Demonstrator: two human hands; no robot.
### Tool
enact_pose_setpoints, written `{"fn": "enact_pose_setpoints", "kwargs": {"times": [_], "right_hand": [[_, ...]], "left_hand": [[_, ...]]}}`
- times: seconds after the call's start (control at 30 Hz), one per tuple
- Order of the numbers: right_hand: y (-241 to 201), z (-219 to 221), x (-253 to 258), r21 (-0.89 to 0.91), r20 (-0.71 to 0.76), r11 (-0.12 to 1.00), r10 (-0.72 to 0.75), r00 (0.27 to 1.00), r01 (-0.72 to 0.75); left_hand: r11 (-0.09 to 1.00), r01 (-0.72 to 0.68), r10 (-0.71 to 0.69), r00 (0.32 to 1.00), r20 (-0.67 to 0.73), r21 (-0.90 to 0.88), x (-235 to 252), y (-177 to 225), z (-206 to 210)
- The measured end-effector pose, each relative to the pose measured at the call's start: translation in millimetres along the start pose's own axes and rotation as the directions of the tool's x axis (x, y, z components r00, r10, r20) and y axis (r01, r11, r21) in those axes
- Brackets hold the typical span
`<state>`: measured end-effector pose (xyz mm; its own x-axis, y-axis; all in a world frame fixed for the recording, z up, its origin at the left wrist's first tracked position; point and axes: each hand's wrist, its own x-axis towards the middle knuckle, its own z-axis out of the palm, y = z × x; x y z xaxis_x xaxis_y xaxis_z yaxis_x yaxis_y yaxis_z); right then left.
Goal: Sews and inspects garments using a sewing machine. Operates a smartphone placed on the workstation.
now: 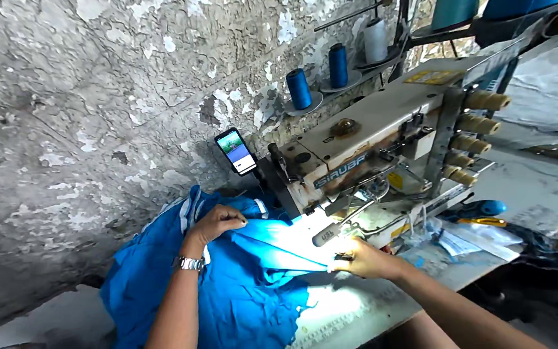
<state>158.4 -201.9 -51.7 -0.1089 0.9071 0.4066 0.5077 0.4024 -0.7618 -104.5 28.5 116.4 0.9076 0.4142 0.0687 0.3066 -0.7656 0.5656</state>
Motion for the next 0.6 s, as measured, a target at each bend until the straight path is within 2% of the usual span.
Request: {"fn": "enact_pose_setpoints", "kwargs": {"times": [0.07,0.13,0.2,0.3,0.37,0.4,0.43,0.5,0.57,0.6], "right_hand": [[1.0,0.2,1.4,-0.002,-0.013,1.0,0.006,1.0,-0.006],[-1.4,-1.2,3.9,-0.007,-0.023,1.0,0.008,1.0,-0.008],[-6.0,-1.9,7.4,0.003,-0.03,1.0,0.029,0.999,-0.029],[-13.8,-2.4,11.4,0.028,-0.009,0.998,0.049,0.999,-0.048],[-13.5,-1.0,7.2,0.041,0.013,0.999,0.017,1.0,-0.018],[-10.2,1.0,3.4,0.044,0.017,0.999,-0.005,1.0,0.005],[-5.6,3.3,-0.7,0.049,0.018,0.999,-0.024,1.0,0.023],[1.9,7.2,-7.2,0.066,0.02,0.998,-0.026,0.999,0.024],[5.1,8.8,-7.4,0.071,-0.007,0.996,-0.046,0.999,0.046],[5.3,9.2,-5.6,0.062,-0.016,0.996,-0.061,0.998,0.062]], "left_hand": [[0.997,-0.074,0.076,0.996,-0.045,0.033,-0.7,-4.6,4.0],[0.991,-0.134,0.131,0.983,-0.127,-0.017,-0.9,-8.9,6.9],[0.966,-0.203,0.162,0.958,-0.236,-0.162,-2.5,-12.2,10.6],[0.845,-0.369,0.24,0.909,-0.342,-0.387,-4.4,-8.9,19.2],[0.791,-0.385,0.212,0.902,-0.376,-0.477,-4.1,0.2,32.3],[0.818,-0.337,0.147,0.905,-0.398,-0.466,-4.4,4.5,39.1],[0.887,-0.258,0.085,0.906,-0.414,-0.383,-4.6,8.6,43.7],[1.0,-0.022,0.019,0.914,-0.404,-0.003,-1.1,17.9,49.5],[0.937,0.126,-0.012,0.944,-0.33,0.325,3.8,26.2,54.3],[0.9,0.156,-0.028,0.952,-0.303,0.407,4.9,31.7,57.4]]}}
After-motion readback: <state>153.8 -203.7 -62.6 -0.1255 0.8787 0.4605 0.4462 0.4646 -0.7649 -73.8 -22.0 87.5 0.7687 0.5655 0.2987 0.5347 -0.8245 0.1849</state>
